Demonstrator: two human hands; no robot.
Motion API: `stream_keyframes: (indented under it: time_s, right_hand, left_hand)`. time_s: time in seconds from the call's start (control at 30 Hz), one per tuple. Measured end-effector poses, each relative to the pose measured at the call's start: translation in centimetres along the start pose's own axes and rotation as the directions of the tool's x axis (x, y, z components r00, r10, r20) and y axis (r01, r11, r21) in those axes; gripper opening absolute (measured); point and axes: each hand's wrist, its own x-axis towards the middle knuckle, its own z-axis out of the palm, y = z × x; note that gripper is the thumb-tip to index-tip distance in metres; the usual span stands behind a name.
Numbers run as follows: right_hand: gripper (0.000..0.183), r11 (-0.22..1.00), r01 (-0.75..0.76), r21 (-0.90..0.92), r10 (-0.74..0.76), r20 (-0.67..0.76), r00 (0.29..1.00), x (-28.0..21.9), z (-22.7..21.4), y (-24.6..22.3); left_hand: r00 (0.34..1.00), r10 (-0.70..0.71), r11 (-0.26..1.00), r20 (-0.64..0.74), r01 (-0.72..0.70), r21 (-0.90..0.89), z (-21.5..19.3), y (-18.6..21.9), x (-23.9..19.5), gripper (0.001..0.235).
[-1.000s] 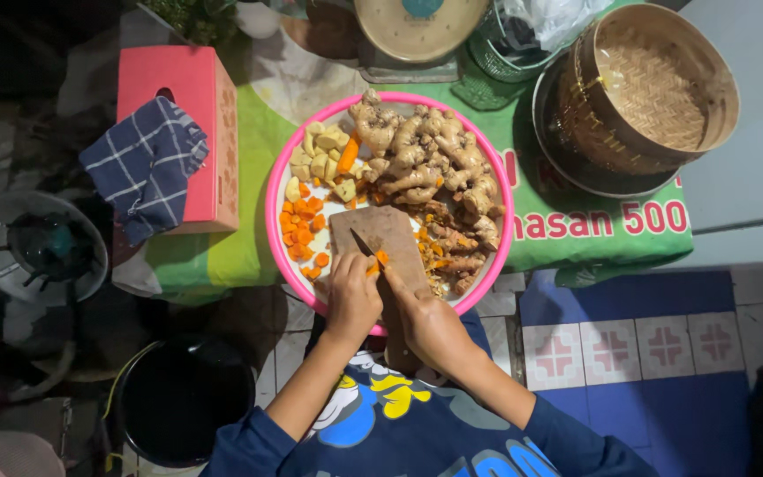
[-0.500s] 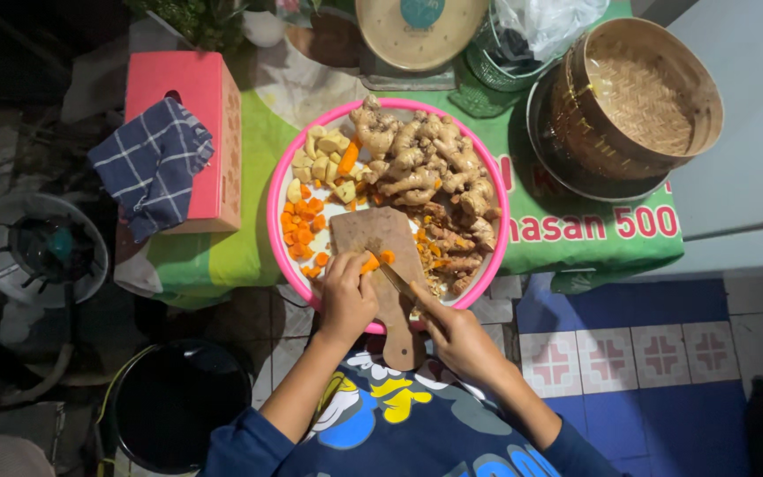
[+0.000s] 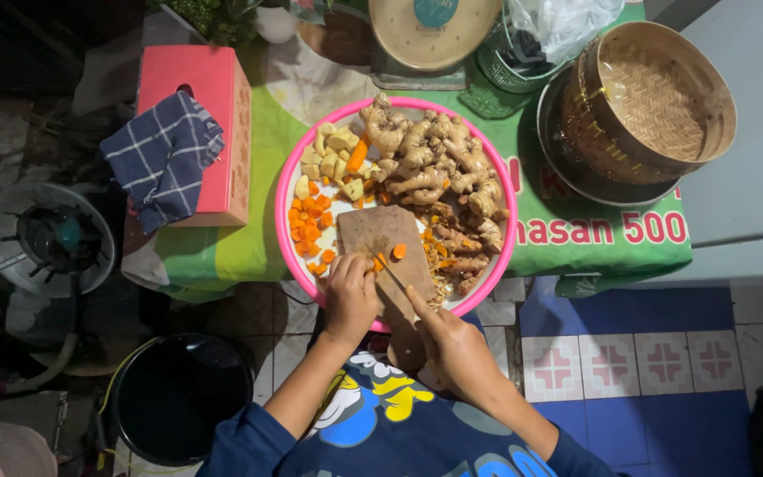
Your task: The person peels and chops carrots and ginger on a wooden cutting board placed over a pink basin. The person uses a knife to slice the vegetables into small pieces and places them into the basin.
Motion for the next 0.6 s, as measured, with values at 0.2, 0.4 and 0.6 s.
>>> stream_keyframes:
  time_s: [0.2, 0.4, 0.6]
  right_hand:
    - [0.071, 1.000, -0.007, -0.024, 0.007, 0.026, 1.000, -0.1, 0.4, 0.2]
    - [0.073, 0.998, -0.026, -0.049, 0.028, 0.052, 0.998, 0.2, 0.5, 0.2]
    - [0.072, 1.000, -0.013, -0.028, 0.015, 0.073, 0.997, 1.0, 0.4, -0.6]
  left_hand:
    - [1.000, 0.017, 1.000, 0.020, -0.017, -0.003, -0.2, 0.3, 0.3, 0.015]
    - [0.998, -0.023, 1.000, 0.053, 0.023, -0.002, -0.1, 0.3, 0.5, 0.015]
    - [0.999, -0.007, 1.000, 0.053, 0.007, -0.005, 0.0, 0.2, 0.6, 0.014]
